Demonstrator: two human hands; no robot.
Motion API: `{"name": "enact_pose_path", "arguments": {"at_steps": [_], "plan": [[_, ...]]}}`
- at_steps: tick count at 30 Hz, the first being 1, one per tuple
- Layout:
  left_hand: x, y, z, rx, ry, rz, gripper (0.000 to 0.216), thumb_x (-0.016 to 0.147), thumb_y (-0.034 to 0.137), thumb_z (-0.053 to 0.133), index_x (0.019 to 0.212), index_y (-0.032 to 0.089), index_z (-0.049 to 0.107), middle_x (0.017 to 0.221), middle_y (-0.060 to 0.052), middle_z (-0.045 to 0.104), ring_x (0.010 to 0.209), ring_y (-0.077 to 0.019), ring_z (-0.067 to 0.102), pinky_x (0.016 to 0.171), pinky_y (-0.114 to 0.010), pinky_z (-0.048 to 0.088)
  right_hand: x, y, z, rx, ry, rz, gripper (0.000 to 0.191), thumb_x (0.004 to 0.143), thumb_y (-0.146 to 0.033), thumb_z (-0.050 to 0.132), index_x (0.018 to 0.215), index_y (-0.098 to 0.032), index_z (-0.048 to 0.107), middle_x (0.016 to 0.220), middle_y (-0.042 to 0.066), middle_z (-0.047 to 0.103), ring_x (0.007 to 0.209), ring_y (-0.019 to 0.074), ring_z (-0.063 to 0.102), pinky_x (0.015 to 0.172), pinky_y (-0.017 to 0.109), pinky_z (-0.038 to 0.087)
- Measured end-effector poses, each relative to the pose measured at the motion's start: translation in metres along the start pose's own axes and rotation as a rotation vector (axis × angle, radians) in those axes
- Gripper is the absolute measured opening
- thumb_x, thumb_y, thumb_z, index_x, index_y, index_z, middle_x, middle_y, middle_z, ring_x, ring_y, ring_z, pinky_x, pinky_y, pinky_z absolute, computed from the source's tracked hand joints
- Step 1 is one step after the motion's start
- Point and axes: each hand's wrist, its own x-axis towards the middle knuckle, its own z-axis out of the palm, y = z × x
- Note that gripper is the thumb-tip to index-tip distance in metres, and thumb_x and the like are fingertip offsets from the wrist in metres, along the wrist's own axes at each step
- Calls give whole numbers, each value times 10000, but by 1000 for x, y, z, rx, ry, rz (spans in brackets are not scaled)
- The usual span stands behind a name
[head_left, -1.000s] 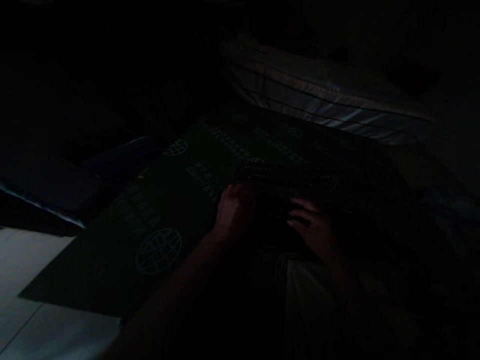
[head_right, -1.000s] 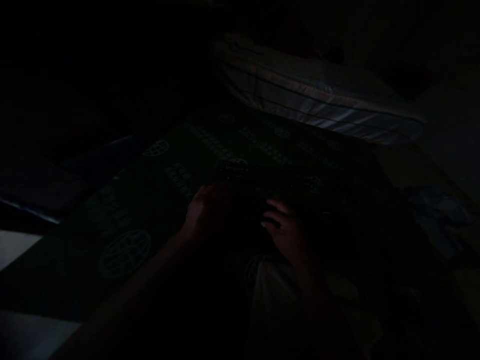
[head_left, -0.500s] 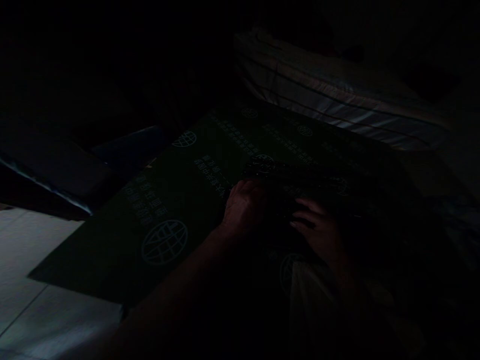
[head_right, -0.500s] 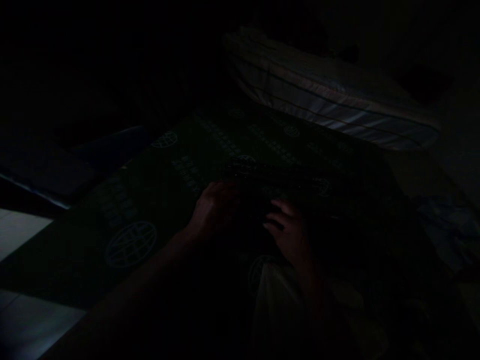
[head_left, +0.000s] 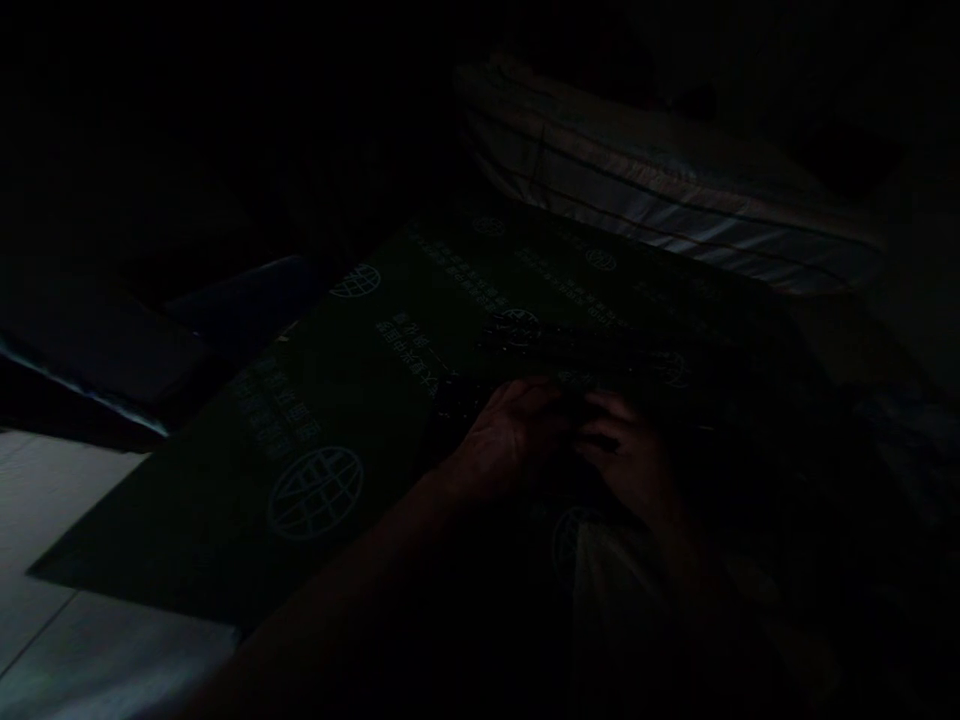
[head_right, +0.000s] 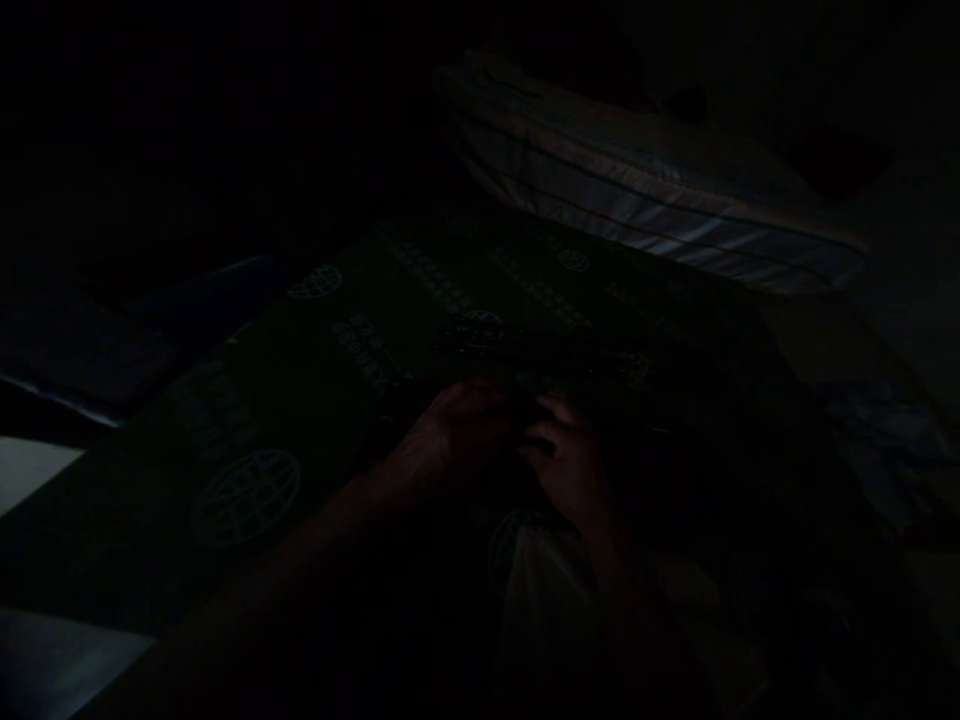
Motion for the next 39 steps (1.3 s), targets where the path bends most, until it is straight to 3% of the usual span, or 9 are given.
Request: {"name": "enact_pose_path", "arguments": {"at_steps": [9, 24, 30, 39], "plan": [[-1, 1, 3, 86, -154, 52, 235, 854, 251, 570, 1074, 240, 651, 1327, -73, 511, 1283, -317, 356, 1006, -518, 342, 3, 2, 4, 14, 3, 17, 118, 675, -110, 683, 692, -227, 680, 1190, 81, 599, 1184, 261, 501, 960, 462, 441], [-1, -2, 6, 79, -143, 66, 244, 873, 241, 551, 1101, 253, 638, 1317, -51, 531, 1280, -302, 361, 1003, -510, 325, 3, 0, 5, -8, -15, 18, 104, 704, -118, 678, 698, -221, 691, 1207, 81, 602, 1189, 263, 503, 984, 467, 422], [-1, -2, 7, 75, -144, 54, 215, 886, 253, 538, 1071, 255, 649, 1312, -41, 538, 1291, -293, 353, 1017, -508, 305, -2, 1, 8, -28, 42, -62, 144, 739, -107, 623, 732, -234, 691, 1203, 72, 608, 1198, 253, 501, 989, 465, 422], [-2, -4, 12, 123, -127, 64, 176, 888, 257, 539, 1017, 238, 658, 1313, -34, 541, 1289, -290, 363, 1033, -511, 288, -11, 0, 11, -196, 25, -208, 161, 789, -121, 572, 826, -197, 708, 1263, 117, 572, 1254, 269, 448, 1011, 479, 421]]}}
